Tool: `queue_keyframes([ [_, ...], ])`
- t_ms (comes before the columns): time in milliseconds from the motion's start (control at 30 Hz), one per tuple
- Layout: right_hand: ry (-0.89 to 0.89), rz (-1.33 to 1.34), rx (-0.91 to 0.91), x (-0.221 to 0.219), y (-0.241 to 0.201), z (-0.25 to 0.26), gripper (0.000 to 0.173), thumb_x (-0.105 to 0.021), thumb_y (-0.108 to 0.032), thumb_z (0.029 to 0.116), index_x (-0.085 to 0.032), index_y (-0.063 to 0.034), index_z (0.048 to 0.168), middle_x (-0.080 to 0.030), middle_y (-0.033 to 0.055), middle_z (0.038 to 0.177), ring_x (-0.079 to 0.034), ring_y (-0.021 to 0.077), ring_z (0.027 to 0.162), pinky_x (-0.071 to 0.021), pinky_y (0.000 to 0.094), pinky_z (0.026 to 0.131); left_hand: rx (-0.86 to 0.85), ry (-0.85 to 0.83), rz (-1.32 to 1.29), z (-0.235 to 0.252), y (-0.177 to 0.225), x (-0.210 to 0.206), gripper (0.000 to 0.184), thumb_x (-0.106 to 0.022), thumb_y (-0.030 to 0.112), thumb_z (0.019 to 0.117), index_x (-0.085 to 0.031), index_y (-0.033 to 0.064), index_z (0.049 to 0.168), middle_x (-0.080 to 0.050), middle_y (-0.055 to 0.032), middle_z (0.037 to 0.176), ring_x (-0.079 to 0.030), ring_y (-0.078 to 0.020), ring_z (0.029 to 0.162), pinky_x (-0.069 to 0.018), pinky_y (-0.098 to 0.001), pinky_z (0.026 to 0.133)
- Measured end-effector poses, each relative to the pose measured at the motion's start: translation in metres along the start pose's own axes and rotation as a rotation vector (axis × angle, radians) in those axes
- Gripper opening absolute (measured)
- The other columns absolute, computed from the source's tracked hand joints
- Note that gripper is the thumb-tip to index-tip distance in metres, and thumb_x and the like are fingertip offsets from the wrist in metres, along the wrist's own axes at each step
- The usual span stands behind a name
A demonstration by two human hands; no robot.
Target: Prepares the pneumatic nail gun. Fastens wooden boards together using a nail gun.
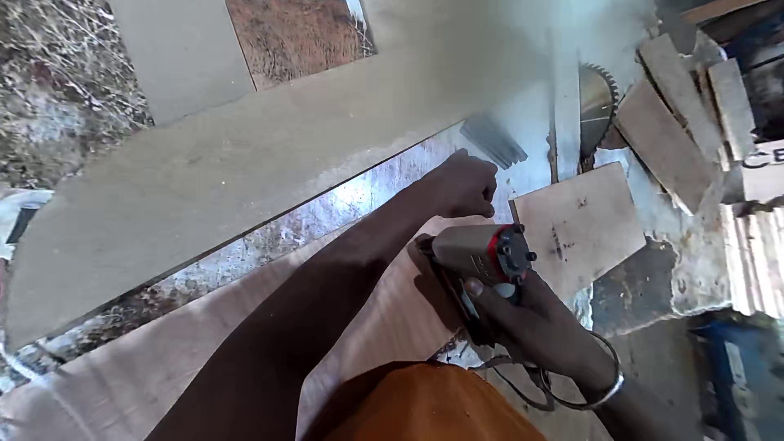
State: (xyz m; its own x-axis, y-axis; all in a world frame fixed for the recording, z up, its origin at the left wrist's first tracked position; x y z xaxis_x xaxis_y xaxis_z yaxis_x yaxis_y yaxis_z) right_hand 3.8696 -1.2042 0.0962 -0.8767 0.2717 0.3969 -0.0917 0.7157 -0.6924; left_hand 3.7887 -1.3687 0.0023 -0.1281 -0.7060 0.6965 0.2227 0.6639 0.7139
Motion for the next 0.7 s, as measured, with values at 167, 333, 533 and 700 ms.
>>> queue_keyframes([
  [167,-0.013,-0.043,0.002,-0.004,0.000,0.009,0.039,-0.062,-0.056,0.0967,-0.070,-0.0179,0.097,-0.061,0.0032,0.063,-0.059,0.0164,0.051,-0.0532,0.0333,0.049,0.029,-0.034,-0.002,0.001,0.001,0.003,0.028,-0.073,0.047,0.0902,-0.079,0.0199,0.091,-0.068,0.0011,0.097,-0.063,-0.0158,0.093,-0.0439,-0.0486,0.092],
  [333,0.017,-0.058,0.000,-0.006,-0.003,0.012,0.039,-0.061,-0.055,0.0973,-0.069,-0.0178,0.093,-0.059,0.0043,0.061,-0.057,0.0178,0.050,-0.0510,0.0343,0.048,0.021,0.002,-0.018,0.001,-0.001,0.003,0.026,-0.074,0.045,0.0890,-0.078,0.0189,0.090,-0.070,-0.0001,0.093,-0.065,-0.0176,0.090,-0.0455,-0.0521,0.092],
  [533,-0.028,-0.061,-0.041,0.000,-0.007,0.012,0.042,-0.060,-0.056,0.0975,-0.069,-0.0154,0.090,-0.059,0.0061,0.060,-0.056,0.0184,0.048,-0.0507,0.0334,0.046,0.010,-0.031,0.002,0.002,0.000,0.003,0.029,-0.072,0.046,0.0903,-0.078,0.0180,0.090,-0.068,-0.0013,0.096,-0.063,-0.0189,0.092,-0.0447,-0.0510,0.090],
  [700,-0.024,-0.102,-0.055,-0.001,-0.001,0.011,0.045,-0.060,-0.060,0.0955,-0.068,-0.0169,0.088,-0.058,0.0050,0.059,-0.056,0.0180,0.047,-0.0502,0.0341,0.046,0.028,-0.027,0.012,0.002,0.000,0.003,0.028,-0.072,0.048,0.0902,-0.078,0.0205,0.092,-0.068,0.0010,0.094,-0.063,-0.0165,0.091,-0.0438,-0.0489,0.091],
])
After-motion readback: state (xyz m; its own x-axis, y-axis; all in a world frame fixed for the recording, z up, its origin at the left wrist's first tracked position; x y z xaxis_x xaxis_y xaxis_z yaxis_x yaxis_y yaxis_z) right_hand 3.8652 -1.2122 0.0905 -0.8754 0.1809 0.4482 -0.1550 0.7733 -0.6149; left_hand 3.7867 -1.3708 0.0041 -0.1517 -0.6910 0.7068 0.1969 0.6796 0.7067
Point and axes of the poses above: each hand's wrist, its own z-axis towards the middle knuckle, its own x-axis out of the back of the hand, y = z × x, the point moved 4 cm from there along z, towards the middle knuckle
